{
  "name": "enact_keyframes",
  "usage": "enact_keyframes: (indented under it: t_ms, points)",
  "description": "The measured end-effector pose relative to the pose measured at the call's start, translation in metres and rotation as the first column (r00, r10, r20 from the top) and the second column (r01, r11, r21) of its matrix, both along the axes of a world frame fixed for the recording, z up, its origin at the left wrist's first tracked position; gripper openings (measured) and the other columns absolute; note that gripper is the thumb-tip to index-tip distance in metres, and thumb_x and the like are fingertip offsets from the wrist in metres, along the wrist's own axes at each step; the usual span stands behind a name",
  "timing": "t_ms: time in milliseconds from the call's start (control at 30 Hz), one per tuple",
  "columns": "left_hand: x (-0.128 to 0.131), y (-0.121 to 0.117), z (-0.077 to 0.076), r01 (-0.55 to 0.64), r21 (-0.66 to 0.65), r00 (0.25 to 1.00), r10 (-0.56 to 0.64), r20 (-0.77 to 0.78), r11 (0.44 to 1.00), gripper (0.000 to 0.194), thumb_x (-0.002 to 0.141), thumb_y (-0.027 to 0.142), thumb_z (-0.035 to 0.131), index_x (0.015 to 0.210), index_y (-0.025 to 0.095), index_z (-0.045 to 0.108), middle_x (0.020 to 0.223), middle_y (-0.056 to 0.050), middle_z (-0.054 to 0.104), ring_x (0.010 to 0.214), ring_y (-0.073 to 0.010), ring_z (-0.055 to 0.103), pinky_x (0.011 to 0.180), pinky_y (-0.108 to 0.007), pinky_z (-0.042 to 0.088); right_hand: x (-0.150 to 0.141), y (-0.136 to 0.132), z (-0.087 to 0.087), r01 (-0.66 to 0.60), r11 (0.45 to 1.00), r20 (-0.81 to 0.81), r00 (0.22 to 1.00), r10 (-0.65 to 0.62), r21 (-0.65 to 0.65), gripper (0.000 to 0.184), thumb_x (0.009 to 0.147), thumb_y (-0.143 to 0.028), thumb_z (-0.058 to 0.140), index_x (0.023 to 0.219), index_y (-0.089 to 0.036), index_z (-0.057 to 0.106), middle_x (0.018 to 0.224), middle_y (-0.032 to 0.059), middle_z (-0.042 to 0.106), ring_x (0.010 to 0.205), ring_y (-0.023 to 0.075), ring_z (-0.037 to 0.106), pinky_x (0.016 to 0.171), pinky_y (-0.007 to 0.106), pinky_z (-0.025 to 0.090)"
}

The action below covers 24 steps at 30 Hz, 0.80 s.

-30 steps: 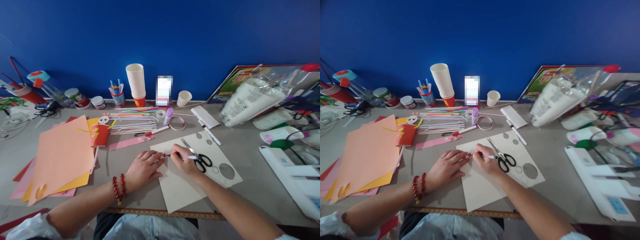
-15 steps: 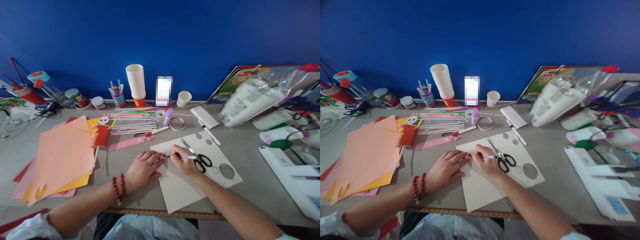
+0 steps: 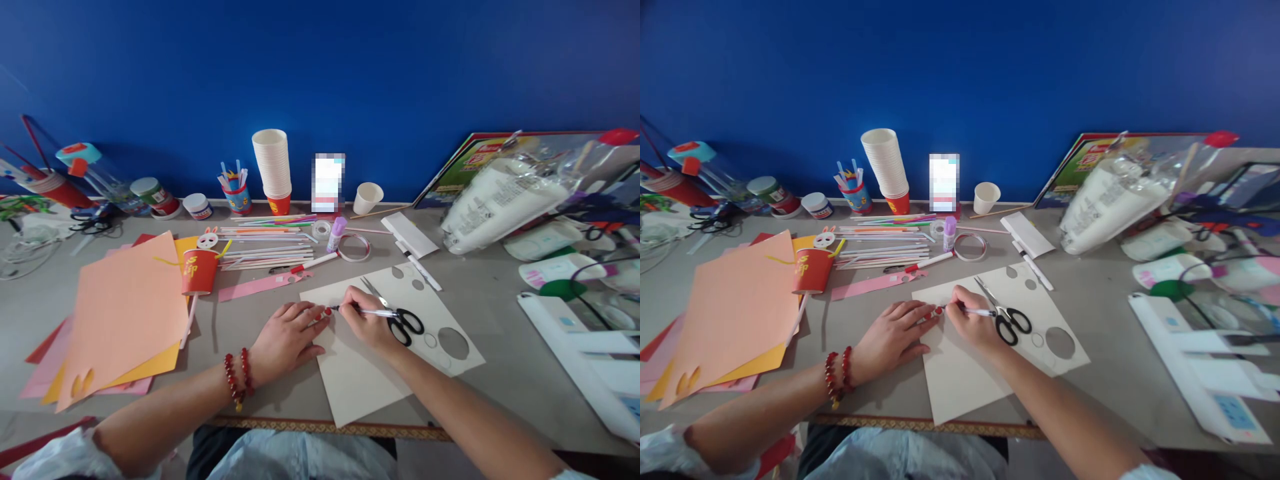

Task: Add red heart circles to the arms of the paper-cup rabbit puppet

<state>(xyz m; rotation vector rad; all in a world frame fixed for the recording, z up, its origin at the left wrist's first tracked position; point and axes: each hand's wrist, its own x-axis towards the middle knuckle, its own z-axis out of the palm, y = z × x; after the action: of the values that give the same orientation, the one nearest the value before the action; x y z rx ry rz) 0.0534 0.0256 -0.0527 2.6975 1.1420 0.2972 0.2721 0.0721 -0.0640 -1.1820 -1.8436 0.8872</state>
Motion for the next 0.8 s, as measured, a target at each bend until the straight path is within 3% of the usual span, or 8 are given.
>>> enact_keyframes:
  t_ms: [800]
  points:
    - [-0.0006, 0.0003, -0.0005, 0.003, -0.004, 1.0, -0.003, 0.005, 1.0, 0.052, 0.098, 0.05, 0.045, 0.143, 0.024, 0.048, 0.147, -0.007, 0.051, 0.13, -0.0285, 0.046, 0.105, -0.046, 0.04, -0.0022, -0.0001, 0.005, 0.007, 1.0, 0.022, 1.0, -0.007, 0.018, 0.023, 0.08, -0.014, 0.048, 0.062, -0.023, 0.036, 0.055, -0.0066, 0.035, 0.052, 0.0118, 0.034, 0.052, 0.026, 0.028]
